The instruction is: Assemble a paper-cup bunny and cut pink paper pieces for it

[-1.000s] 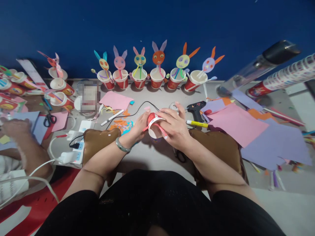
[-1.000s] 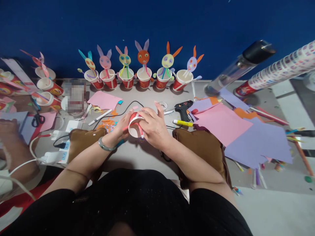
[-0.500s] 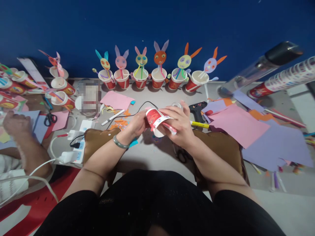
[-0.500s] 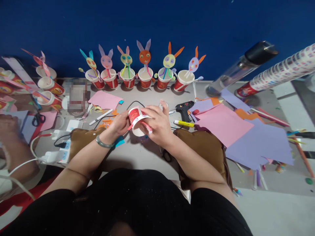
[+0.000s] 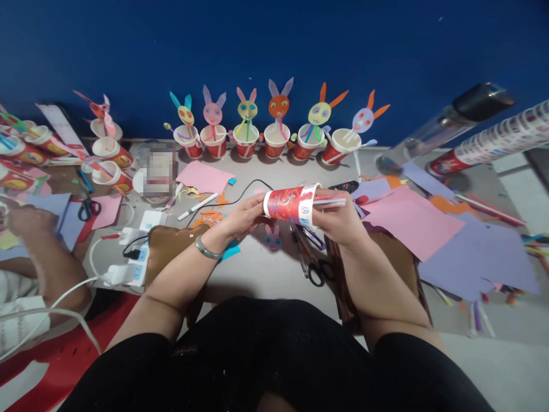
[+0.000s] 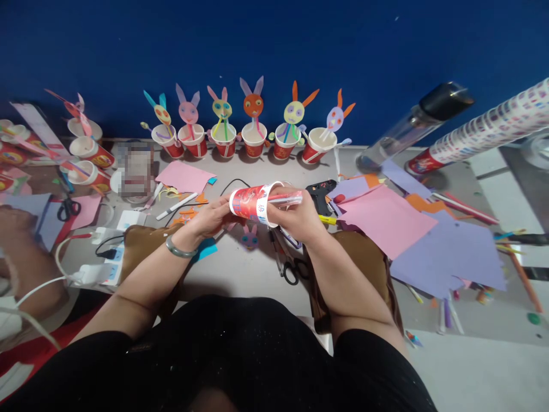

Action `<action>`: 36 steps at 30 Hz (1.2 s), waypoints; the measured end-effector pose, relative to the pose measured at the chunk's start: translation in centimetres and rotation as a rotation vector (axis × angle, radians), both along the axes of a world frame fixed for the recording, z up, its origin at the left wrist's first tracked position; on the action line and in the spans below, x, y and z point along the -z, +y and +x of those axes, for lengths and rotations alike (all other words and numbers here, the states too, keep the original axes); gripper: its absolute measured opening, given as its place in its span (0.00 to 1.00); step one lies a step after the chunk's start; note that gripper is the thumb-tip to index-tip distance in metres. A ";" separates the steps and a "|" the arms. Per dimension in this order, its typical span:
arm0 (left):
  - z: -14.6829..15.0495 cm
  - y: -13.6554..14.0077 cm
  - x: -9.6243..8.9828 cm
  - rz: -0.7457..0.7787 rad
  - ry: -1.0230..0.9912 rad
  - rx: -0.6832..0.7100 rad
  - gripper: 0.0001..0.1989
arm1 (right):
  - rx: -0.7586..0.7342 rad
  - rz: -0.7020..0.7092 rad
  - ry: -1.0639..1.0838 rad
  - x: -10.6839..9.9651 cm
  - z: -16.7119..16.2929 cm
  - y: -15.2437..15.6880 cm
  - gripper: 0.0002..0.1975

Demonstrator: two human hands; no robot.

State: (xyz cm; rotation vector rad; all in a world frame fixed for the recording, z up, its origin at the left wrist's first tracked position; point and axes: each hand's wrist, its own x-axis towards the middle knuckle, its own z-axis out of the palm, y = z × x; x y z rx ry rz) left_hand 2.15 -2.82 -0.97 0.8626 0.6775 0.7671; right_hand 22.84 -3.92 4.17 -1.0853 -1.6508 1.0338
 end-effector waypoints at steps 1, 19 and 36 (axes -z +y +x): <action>0.1 0.0 0.0 -0.007 -0.017 -0.043 0.20 | 0.003 -0.008 0.022 0.1 0.0 0.0 0.15; 1.2 -0.8 -0.5 -0.091 -0.235 -0.180 0.20 | 0.055 0.104 0.253 1.5 -0.3 0.1 0.44; 2.1 -1.6 1.3 0.068 -0.104 -0.118 0.25 | -0.094 -0.210 0.361 3.2 -3.5 -1.4 0.37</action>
